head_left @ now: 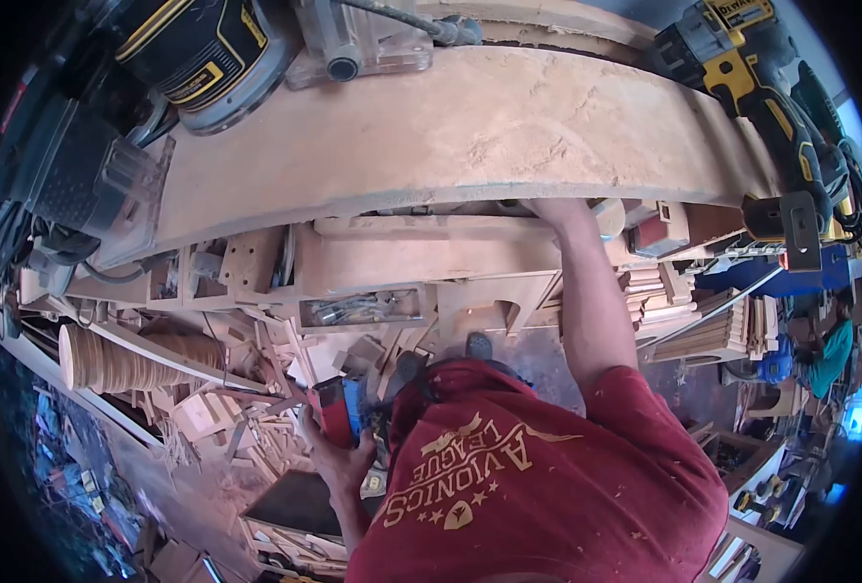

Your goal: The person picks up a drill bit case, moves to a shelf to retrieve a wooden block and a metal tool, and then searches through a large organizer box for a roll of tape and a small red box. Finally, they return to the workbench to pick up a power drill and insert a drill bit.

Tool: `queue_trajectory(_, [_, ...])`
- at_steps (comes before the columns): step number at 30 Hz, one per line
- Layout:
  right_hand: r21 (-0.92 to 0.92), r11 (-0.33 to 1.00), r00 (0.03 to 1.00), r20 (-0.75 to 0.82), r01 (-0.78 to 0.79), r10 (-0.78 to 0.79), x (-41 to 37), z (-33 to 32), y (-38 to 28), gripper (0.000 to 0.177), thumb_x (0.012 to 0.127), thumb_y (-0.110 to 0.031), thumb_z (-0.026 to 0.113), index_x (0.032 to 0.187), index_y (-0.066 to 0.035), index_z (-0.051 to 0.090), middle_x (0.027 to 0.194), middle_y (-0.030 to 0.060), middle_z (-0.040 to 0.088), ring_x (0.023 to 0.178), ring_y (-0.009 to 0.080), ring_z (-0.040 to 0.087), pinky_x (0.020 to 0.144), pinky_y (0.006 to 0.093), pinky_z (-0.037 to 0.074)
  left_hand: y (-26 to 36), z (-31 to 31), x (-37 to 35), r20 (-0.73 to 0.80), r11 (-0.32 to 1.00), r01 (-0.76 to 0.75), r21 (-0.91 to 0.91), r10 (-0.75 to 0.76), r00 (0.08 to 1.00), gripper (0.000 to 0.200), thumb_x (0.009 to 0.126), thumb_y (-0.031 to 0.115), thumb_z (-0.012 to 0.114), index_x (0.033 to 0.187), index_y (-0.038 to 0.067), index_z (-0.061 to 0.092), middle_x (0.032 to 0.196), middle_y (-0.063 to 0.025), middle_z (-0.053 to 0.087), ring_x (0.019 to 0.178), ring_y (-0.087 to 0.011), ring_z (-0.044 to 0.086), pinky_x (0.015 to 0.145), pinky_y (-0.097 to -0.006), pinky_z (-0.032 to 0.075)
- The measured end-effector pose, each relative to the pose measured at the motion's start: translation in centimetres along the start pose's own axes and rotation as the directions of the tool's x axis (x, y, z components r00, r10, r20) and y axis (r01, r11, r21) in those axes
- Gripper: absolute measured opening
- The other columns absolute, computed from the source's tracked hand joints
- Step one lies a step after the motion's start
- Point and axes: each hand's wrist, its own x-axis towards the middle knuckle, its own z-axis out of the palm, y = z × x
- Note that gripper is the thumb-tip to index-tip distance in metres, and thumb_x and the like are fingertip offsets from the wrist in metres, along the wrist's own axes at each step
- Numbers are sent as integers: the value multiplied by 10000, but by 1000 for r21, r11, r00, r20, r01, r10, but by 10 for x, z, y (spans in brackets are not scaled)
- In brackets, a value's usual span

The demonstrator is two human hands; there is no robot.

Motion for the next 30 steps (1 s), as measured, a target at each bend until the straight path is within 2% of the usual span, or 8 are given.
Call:
queue_trajectory(4, [135, 989, 999, -2, -53, 54, -5, -2, 1, 505, 854, -117, 764, 1343, -94, 641, 1378, 127, 640, 1281, 325, 582, 1084, 451, 450, -4, 0, 2, 0, 1000, 14, 27, -14, 1000, 1037, 673, 240, 819, 1537, 34, 285, 1315, -329, 591, 1141, -496, 641, 980, -529, 510])
queue_trajectory(8, [-181, 958, 951, -178, 220, -252, -9, 11, 18, 443, 824, -83, 749, 1263, -87, 686, 1288, 168, 680, 1247, 353, 601, 1064, 460, 464, -10, -1, -1, 3, 1000, -15, 10, 15, 1000, 1037, 681, 246, 809, 1542, 30, 272, 1319, -336, 588, 1156, -492, 642, 948, -517, 540])
queue_trajectory(11, [-201, 953, 955, -146, 226, -258, -10, 13, -4, 382, 817, -118, 744, 1195, -74, 713, 1211, 193, 704, 1197, 390, 623, 1030, 484, 484, -38, 4, -5, -5, 995, -48, -85, 47, 999, 1039, 684, 247, 805, 1549, 44, 265, 1310, -335, 592, 1129, -489, 657, 938, -514, 550])
queue_trajectory(14, [-179, 957, 972, 88, 230, -217, -19, 7, -54, 338, 864, -204, 730, 1170, -61, 714, 1194, 209, 703, 1154, 412, 635, 1000, 501, 494, -8, -5, -6, -43, 995, -42, 88, 46, 998, 1048, 679, 246, 807, 1551, 43, 262, 1291, -331, 602, 1093, -489, 672, 944, -516, 546])
queue_trajectory(20, [-50, 960, 840, 499, 274, -214, -16, 34, -95, 449, 949, -336, 691, 1280, -38, 631, 1178, 253, 685, 1151, 439, 625, 989, 516, 489, 11, -14, -8, 50, 983, 178, -40, -176, 983, 1038, 678, 239, 818, 1528, -71, 308, 1336, -296, 589, 1243, -392, 602, 1084, -460, 460])
queue_trajectory(23, [-26, 949, 859, 434, 315, -273, -13, 38, -108, 544, 938, -382, 708, 1329, -23, 591, 1281, 272, 643, 1219, 446, 590, 1018, 511, 474, 5, -14, -9, 69, 974, 225, -19, -223, 972, 1044, 671, 225, 822, 1533, -59, 307, 1339, -302, 586, 1239, -404, 601, 1086, -468, 457])
queue_trajectory(27, [-86, 972, 890, 426, 220, -164, -6, 38, -129, 679, 839, -412, 817, 1347, -22, 591, 1334, 254, 631, 1250, 427, 588, 1048, 471, 471, -14, -7, -17, -71, 985, 64, 162, -53, 996, 1033, 654, 286, 811, 1539, 106, 308, 1114, -274, 690, 990, -473, 692, 876, -563, 538])
queue_trajectory(30, [144, 976, 951, 240, 163, -194, -8, 51, -128, 817, 716, -395, 917, 1351, -4, 583, 1297, 245, 652, 1236, 400, 610, 1062, 441, 471, -31, -2, -18, -99, 996, 37, 78, -29, 995, 1032, 657, 280, 814, 1536, 107, 301, 1111, -280, 687, 944, -471, 701, 839, -548, 552])
